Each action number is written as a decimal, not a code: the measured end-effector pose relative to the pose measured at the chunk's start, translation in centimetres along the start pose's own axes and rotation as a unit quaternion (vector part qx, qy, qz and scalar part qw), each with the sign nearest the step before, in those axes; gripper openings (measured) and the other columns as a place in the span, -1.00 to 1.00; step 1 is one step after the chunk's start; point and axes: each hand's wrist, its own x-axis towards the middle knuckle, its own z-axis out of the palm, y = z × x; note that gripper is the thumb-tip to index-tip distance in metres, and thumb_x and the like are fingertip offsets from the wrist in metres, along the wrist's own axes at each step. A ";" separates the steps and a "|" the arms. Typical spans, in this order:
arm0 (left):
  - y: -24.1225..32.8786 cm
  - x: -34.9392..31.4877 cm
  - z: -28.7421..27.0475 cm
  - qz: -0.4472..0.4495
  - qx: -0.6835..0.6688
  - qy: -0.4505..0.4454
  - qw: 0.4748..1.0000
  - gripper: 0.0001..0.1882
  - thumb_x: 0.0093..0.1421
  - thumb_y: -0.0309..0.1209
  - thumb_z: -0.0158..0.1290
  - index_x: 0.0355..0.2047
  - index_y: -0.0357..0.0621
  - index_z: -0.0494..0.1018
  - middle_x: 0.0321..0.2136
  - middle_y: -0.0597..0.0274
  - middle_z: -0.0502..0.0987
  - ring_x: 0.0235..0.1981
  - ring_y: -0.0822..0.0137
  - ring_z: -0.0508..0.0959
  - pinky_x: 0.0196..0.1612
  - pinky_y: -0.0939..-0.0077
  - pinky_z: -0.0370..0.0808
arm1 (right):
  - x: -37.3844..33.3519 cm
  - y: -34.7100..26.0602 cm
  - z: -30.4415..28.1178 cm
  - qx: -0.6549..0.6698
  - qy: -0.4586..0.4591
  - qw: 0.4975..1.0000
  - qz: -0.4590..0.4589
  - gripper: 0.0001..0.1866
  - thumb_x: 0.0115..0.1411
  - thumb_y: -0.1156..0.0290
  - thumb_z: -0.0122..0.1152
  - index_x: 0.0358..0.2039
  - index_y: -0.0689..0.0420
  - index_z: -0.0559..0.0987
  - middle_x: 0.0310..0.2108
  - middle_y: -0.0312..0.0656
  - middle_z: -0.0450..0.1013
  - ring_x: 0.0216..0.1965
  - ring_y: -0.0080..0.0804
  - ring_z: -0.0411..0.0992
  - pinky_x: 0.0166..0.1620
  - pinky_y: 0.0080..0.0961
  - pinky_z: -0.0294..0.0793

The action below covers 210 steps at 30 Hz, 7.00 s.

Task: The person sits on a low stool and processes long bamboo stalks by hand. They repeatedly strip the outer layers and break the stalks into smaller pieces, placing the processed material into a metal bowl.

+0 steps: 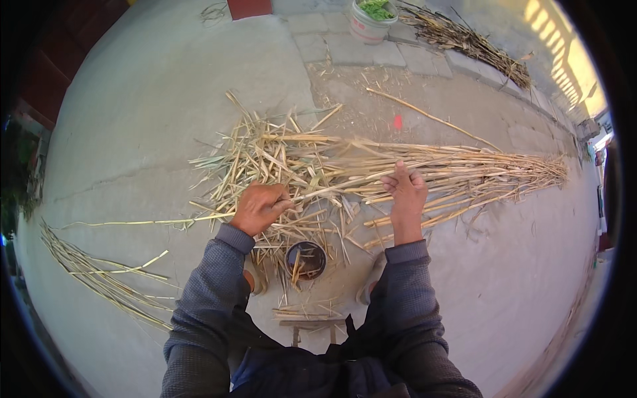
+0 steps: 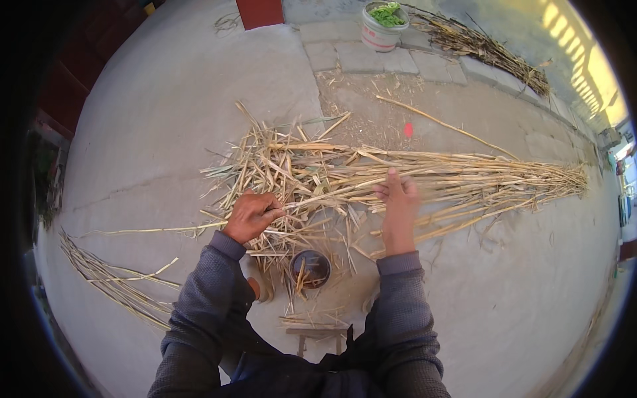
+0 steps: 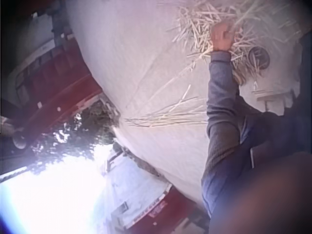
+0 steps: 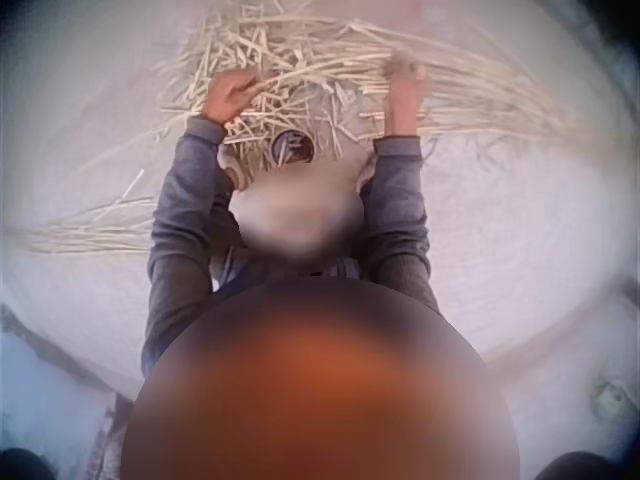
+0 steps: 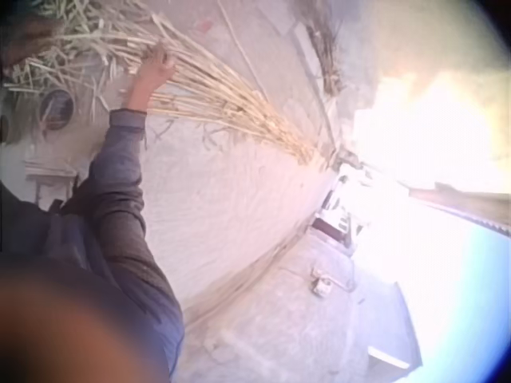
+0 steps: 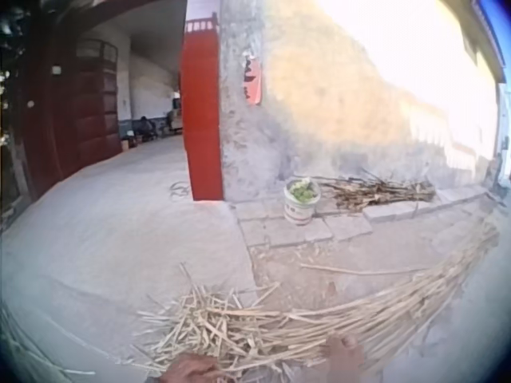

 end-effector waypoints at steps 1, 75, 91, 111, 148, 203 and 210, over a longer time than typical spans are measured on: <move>-0.5 -0.3 -0.8 -0.007 0.018 0.006 1.000 -0.81 0.20 -0.24 0.30 -0.38 -0.06 0.60 -0.52 0.24 0.62 -0.44 0.13 0.59 -0.19 0.25 0.37 | 0.8 -0.3 -0.9 0.008 0.022 1.000 -0.005 -0.67 0.36 0.15 0.39 -0.37 0.10 0.51 -0.47 -0.24 0.55 -0.41 -0.48 0.61 -0.36 -0.58 0.57; -17.7 -50.6 -14.4 -0.403 0.372 -0.434 0.715 -0.84 0.13 -0.26 0.29 -0.27 0.09 0.67 -0.30 0.25 0.71 -0.14 0.09 0.71 -0.17 0.10 0.63 | -1.5 11.1 0.7 -0.303 -0.399 0.866 0.012 -0.60 0.29 0.47 0.33 0.07 0.36 0.47 -0.34 -0.13 0.59 -0.32 -0.48 0.53 -0.26 -0.49 0.52; -19.0 -23.9 -7.7 -0.252 0.187 -0.178 0.933 -0.60 0.11 -0.21 0.36 -0.12 -0.11 0.55 -0.34 0.17 0.67 -0.22 0.03 0.67 -0.18 0.12 0.56 | -1.2 7.5 -3.4 -0.438 -0.391 0.809 -0.016 -0.52 0.23 0.28 0.43 0.04 0.33 0.54 -0.24 -0.01 0.66 -0.20 -0.29 0.64 -0.13 -0.39 0.59; -10.3 -17.0 34.9 -0.170 0.278 -0.394 0.859 -0.07 0.08 -0.01 0.37 0.24 -0.53 0.34 -0.31 -0.02 0.65 -0.30 0.12 0.70 -0.38 0.16 0.60 | 5.3 21.0 -33.3 -0.642 -0.250 0.698 0.195 -0.49 0.10 0.12 0.48 -0.07 0.25 0.64 -0.16 0.12 0.63 -0.10 0.00 0.62 -0.03 -0.22 0.60; -11.7 -18.1 35.9 -0.030 0.234 -0.352 0.906 -0.85 0.04 -0.45 0.18 -0.34 -0.14 0.52 -0.34 -0.04 0.56 -0.43 -0.05 0.67 -0.42 0.07 0.58 | 11.9 33.0 -38.1 -0.152 0.148 0.927 0.308 -0.85 0.27 0.48 0.26 -0.21 0.28 0.56 -0.40 -0.22 0.52 -0.38 -0.49 0.50 -0.37 -0.56 0.51; 10.6 -0.7 -4.0 0.124 0.303 0.050 0.944 -0.79 -0.02 -0.31 0.35 -0.46 -0.05 0.54 -0.55 0.20 0.55 -0.36 0.09 0.53 -0.20 0.12 0.32 | -3.1 0.6 -2.1 0.209 -0.096 0.959 0.167 -0.86 0.35 0.33 0.37 -0.25 0.10 0.60 -0.44 -0.35 0.54 -0.46 -0.56 0.47 -0.36 -0.57 0.53; 7.3 -7.3 -12.2 -0.033 0.350 0.067 0.934 -0.74 -0.08 -0.35 0.39 -0.44 -0.06 0.52 -0.53 0.19 0.57 -0.36 0.08 0.51 -0.16 0.12 0.29 | 2.2 0.6 -7.7 0.199 -0.053 0.968 0.146 -0.87 0.40 0.29 0.29 -0.22 0.06 0.60 -0.34 -0.28 0.60 -0.42 -0.55 0.48 -0.31 -0.55 0.57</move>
